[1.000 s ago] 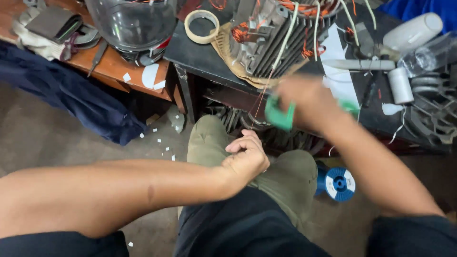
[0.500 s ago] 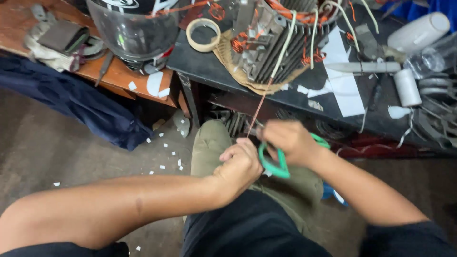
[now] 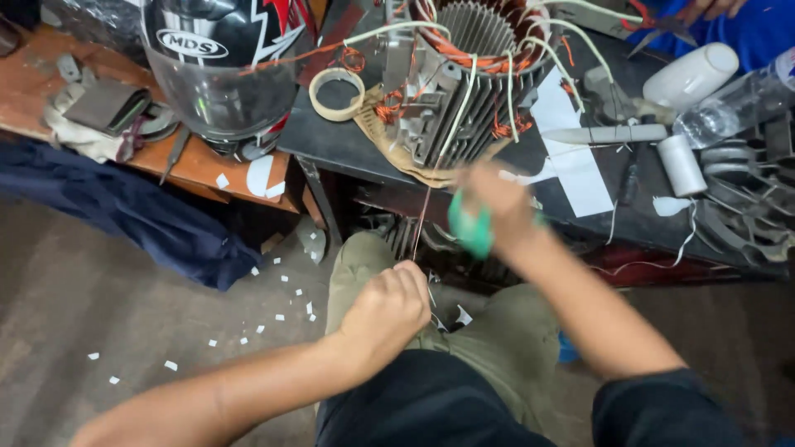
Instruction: A person is seen winding copper coils into an electric motor stator, using scissors to trim wires and a mallet to seat them properly at a workbench.
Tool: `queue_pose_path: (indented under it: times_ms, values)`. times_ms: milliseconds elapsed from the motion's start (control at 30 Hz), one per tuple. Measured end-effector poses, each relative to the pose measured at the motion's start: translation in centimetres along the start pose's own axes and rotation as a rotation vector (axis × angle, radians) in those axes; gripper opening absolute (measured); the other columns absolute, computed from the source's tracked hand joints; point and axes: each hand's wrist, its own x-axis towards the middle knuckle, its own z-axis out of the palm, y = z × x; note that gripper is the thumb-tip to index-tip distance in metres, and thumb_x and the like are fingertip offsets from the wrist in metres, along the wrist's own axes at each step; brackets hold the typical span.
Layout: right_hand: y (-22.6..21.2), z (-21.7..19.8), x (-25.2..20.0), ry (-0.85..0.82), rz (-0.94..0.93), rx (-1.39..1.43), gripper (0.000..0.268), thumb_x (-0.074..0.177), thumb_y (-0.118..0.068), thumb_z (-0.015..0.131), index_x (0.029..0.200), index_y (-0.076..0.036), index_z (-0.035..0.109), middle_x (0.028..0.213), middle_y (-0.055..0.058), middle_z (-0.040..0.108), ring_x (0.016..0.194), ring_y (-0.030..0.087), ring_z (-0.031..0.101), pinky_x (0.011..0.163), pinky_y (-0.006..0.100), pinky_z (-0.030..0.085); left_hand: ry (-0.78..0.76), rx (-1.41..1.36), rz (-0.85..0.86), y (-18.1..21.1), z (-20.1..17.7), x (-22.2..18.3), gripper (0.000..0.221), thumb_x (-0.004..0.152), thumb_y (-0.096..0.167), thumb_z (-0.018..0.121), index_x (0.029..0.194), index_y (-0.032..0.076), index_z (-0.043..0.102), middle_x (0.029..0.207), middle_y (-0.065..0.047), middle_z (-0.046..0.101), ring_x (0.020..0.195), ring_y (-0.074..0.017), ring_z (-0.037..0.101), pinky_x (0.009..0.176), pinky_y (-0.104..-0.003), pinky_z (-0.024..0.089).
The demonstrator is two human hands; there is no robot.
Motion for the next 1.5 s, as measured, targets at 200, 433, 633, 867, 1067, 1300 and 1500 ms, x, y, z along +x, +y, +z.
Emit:
queue_pose_path:
  times_ms: [200, 433, 633, 867, 1067, 1300, 1500]
  values:
    - [-4.7, 0.7, -4.9, 0.038, 0.537, 0.476, 0.032, 0.101, -0.031, 0.05, 0.098, -0.003, 0.066, 0.094, 0.009, 0.066, 0.088, 0.026, 0.065, 0.078, 0.037, 0.052, -0.062, -0.375, -0.177, -0.8, 2.3, -2.6, 0.011, 0.079, 0.012, 0.061, 0.09, 0.011, 0.061, 0.061, 0.005, 0.055, 0.049, -0.0115, 0.056, 0.041, -0.027, 0.039]
    - [-6.8, 5.5, -2.3, 0.313, 0.993, 1.493, 0.046, 0.1, -0.016, 0.058, 0.143, -0.003, 0.045, 0.125, 0.018, 0.064, 0.057, 0.011, 0.047, 0.056, 0.022, 0.046, -0.042, -0.973, -0.531, 0.5, 1.0, -3.7, 0.026, 0.1, 0.015, 0.05, 0.124, 0.016, 0.059, 0.066, 0.001, 0.062, 0.053, -0.0194, 0.061, 0.042, -0.036, 0.045]
    - [-6.8, 7.2, -3.1, 0.404, 1.043, 1.534, 0.022, 0.097, -0.013, 0.064, 0.105, 0.007, 0.065, 0.067, 0.013, 0.056, 0.051, 0.014, 0.045, 0.056, 0.03, 0.048, -0.061, -1.261, -0.446, -1.1, 0.3, -3.0, 0.021, 0.094, 0.008, 0.056, 0.11, 0.012, 0.07, 0.084, -0.011, 0.076, 0.077, -0.0343, 0.074, 0.063, -0.039, 0.059]
    - [-3.6, 5.2, -4.5, 0.268, 0.886, 0.901, 0.015, 0.097, -0.013, 0.063, 0.089, -0.004, 0.072, 0.078, 0.011, 0.065, 0.06, 0.017, 0.059, 0.063, 0.029, 0.051, -0.276, -0.555, -0.631, -5.6, 6.3, -3.0, 0.03, 0.09, 0.018, 0.055, 0.112, 0.033, 0.068, 0.076, 0.002, 0.063, 0.071, -0.0244, 0.067, 0.061, -0.042, 0.056]
    - [-2.0, 5.7, -6.3, 0.249, 0.818, 0.839, 0.01, 0.096, -0.01, 0.065, 0.089, -0.003, 0.069, 0.087, 0.013, 0.067, 0.083, 0.027, 0.067, 0.085, 0.039, 0.051, 0.337, -1.22, -0.912, -4.0, 8.3, 1.4, 0.047, 0.101, 0.0, 0.042, 0.143, 0.014, 0.057, 0.07, -0.009, 0.065, 0.068, -0.0281, 0.065, 0.069, -0.037, 0.054]
    - [-0.8, 2.4, -6.1, -0.071, 0.788, 0.771, 0.024, 0.101, -0.02, 0.052, 0.091, -0.002, 0.065, 0.095, 0.011, 0.064, 0.089, 0.024, 0.063, 0.083, 0.033, 0.048, 0.054, -2.007, -0.513, -4.5, 0.1, 4.2, 0.042, 0.102, 0.037, 0.048, 0.084, 0.003, 0.065, 0.073, -0.009, 0.055, 0.067, -0.0243, 0.052, 0.06, -0.034, 0.042]
    - [1.1, -2.4, -4.1, -0.048, 0.549, 0.449, 0.018, 0.092, -0.008, 0.065, 0.107, 0.002, 0.065, 0.097, 0.009, 0.075, 0.093, 0.022, 0.073, 0.092, 0.035, 0.056, 0.009, -1.253, -0.274, -1.2, 0.6, 4.0, 0.013, 0.098, 0.015, 0.059, 0.089, 0.006, 0.06, 0.083, -0.007, 0.051, 0.076, -0.0279, 0.048, 0.063, -0.037, 0.035]
